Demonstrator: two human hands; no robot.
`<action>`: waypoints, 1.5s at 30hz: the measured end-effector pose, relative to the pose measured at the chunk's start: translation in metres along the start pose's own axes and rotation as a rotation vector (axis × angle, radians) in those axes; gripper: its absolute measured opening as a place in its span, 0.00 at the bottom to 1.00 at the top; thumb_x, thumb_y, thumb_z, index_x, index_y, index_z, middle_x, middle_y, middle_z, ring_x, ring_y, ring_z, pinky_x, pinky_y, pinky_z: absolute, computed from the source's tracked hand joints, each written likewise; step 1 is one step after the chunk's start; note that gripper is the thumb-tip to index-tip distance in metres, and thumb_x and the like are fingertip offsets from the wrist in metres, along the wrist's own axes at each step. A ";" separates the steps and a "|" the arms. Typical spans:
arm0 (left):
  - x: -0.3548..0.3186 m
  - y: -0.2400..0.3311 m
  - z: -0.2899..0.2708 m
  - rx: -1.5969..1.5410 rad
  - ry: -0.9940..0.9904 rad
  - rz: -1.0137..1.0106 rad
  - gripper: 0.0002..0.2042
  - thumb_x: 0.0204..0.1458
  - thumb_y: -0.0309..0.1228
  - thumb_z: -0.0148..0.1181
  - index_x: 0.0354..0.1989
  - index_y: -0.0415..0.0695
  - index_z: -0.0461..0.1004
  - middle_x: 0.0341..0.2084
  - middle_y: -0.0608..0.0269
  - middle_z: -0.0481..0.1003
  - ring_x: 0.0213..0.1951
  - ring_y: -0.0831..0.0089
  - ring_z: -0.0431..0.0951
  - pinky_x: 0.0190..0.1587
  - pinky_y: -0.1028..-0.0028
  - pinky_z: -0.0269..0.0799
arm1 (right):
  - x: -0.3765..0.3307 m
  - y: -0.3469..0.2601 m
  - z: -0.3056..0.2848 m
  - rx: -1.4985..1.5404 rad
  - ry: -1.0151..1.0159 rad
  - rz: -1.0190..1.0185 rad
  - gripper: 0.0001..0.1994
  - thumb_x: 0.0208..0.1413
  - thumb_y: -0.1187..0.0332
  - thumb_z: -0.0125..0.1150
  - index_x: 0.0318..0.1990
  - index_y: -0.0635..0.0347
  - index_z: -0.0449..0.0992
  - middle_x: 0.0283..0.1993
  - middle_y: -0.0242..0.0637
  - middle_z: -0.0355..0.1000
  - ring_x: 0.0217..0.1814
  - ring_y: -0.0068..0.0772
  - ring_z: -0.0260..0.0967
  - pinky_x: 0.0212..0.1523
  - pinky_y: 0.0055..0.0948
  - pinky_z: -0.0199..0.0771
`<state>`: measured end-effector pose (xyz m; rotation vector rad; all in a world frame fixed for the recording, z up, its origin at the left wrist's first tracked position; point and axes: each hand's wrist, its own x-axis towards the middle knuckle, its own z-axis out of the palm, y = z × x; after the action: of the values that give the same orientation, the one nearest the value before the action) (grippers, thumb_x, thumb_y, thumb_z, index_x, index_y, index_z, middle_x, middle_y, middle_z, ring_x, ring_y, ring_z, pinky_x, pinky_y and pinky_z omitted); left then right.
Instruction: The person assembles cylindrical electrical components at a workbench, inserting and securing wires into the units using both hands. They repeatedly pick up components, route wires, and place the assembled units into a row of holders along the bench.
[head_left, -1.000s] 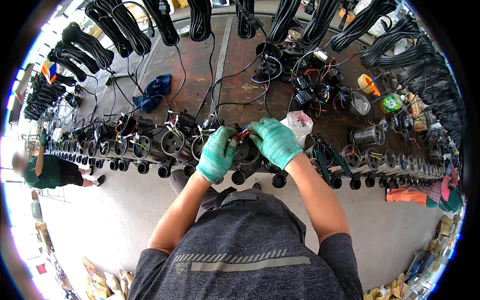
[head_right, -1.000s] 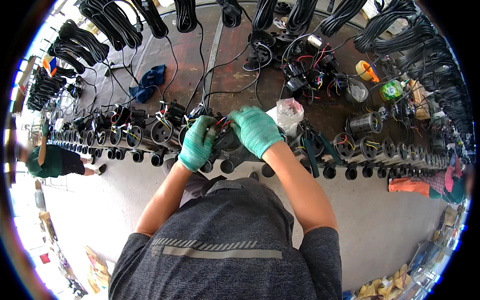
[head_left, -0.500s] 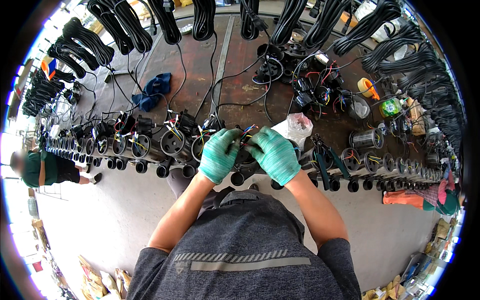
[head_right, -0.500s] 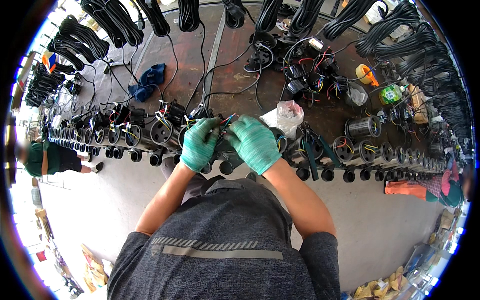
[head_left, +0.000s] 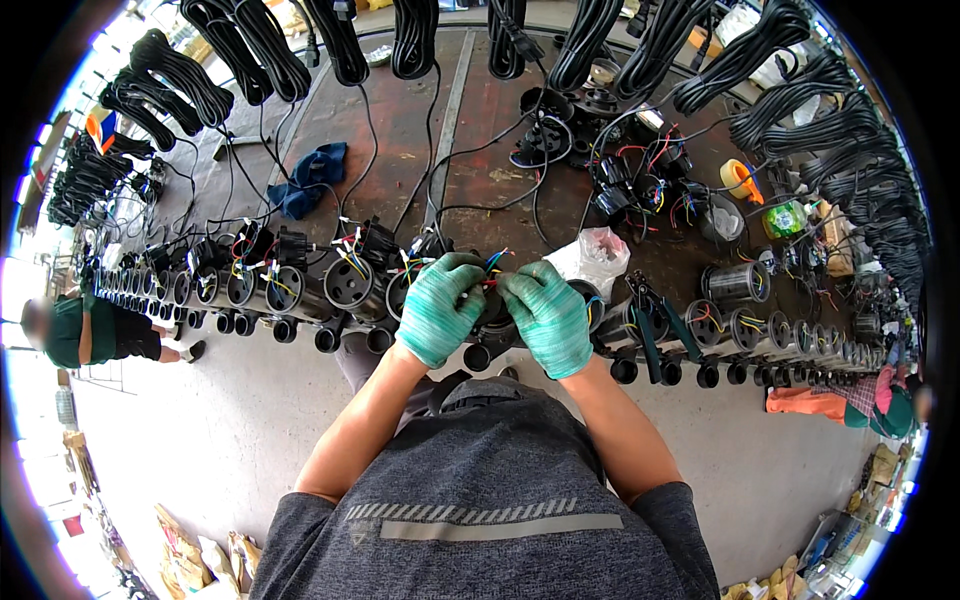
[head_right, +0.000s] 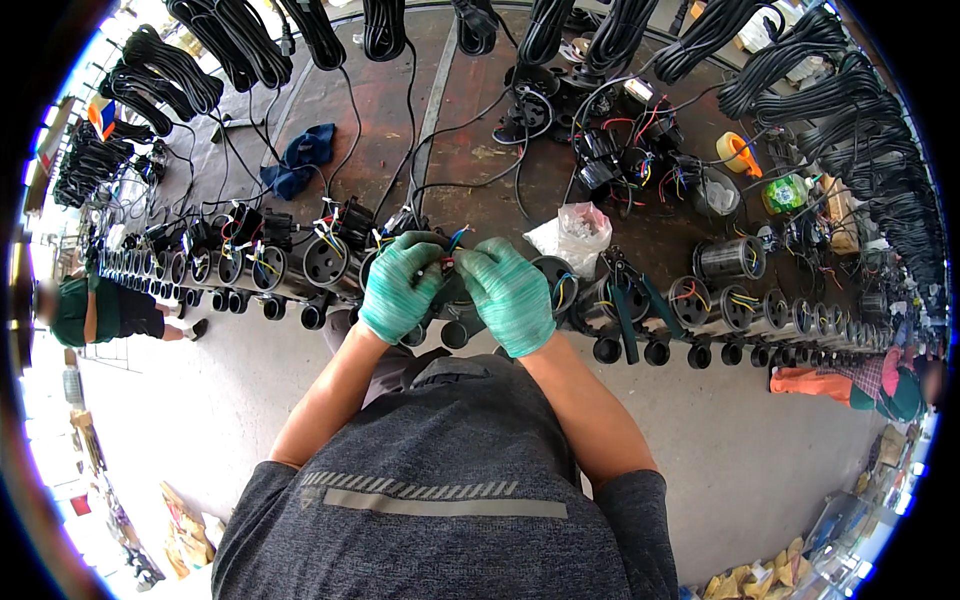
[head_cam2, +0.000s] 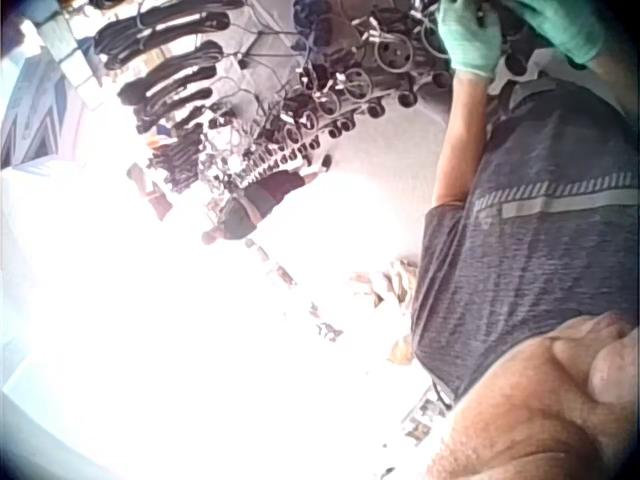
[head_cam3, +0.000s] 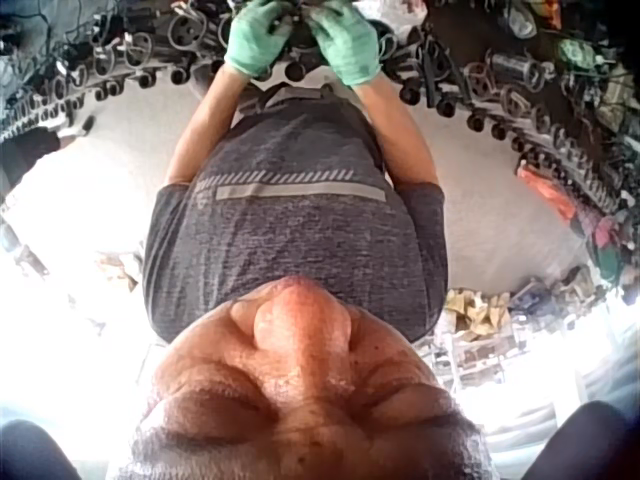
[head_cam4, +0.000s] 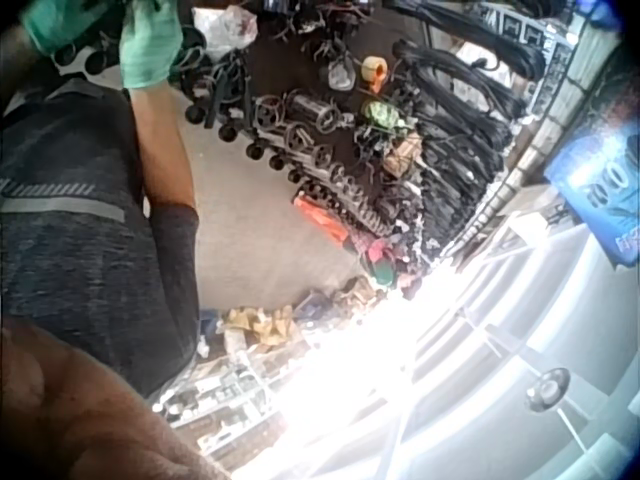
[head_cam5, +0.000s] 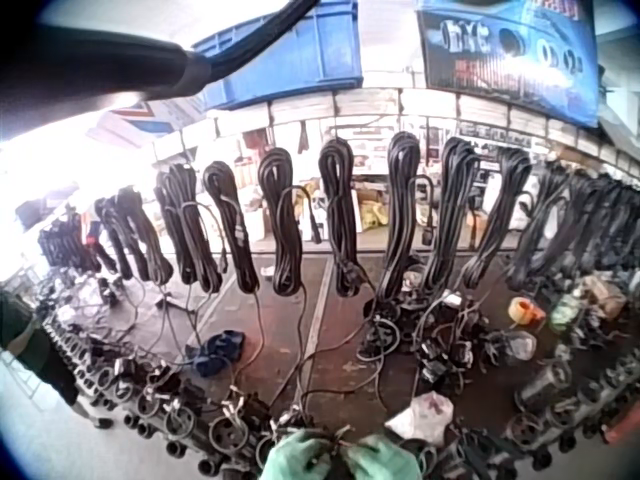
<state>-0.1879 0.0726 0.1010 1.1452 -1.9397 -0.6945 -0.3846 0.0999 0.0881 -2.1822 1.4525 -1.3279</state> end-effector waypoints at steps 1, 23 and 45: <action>0.000 0.000 -0.001 -0.027 -0.006 -0.013 0.10 0.52 0.22 0.65 0.43 0.37 0.82 0.45 0.51 0.81 0.46 0.48 0.82 0.50 0.58 0.79 | 0.000 0.000 0.000 0.023 0.005 0.009 0.11 0.53 0.76 0.74 0.44 0.55 0.85 0.40 0.35 0.76 0.35 0.41 0.79 0.34 0.36 0.80; 0.003 -0.008 0.000 0.210 -0.124 0.255 0.12 0.53 0.26 0.65 0.46 0.47 0.84 0.37 0.59 0.84 0.41 0.54 0.82 0.62 0.53 0.69 | 0.038 -0.026 -0.043 0.718 -0.570 1.072 0.07 0.70 0.70 0.58 0.43 0.64 0.79 0.30 0.46 0.79 0.33 0.38 0.82 0.33 0.41 0.79; 0.001 -0.015 -0.003 0.107 -0.201 0.151 0.12 0.60 0.31 0.64 0.51 0.49 0.84 0.47 0.59 0.85 0.53 0.56 0.84 0.70 0.50 0.63 | 0.010 -0.015 -0.034 0.302 -0.342 0.534 0.09 0.70 0.66 0.60 0.46 0.63 0.81 0.33 0.41 0.80 0.32 0.43 0.80 0.33 0.36 0.81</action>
<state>-0.1783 0.0642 0.0919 1.0110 -2.2307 -0.6521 -0.4000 0.1095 0.1219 -1.5791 1.4431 -0.8705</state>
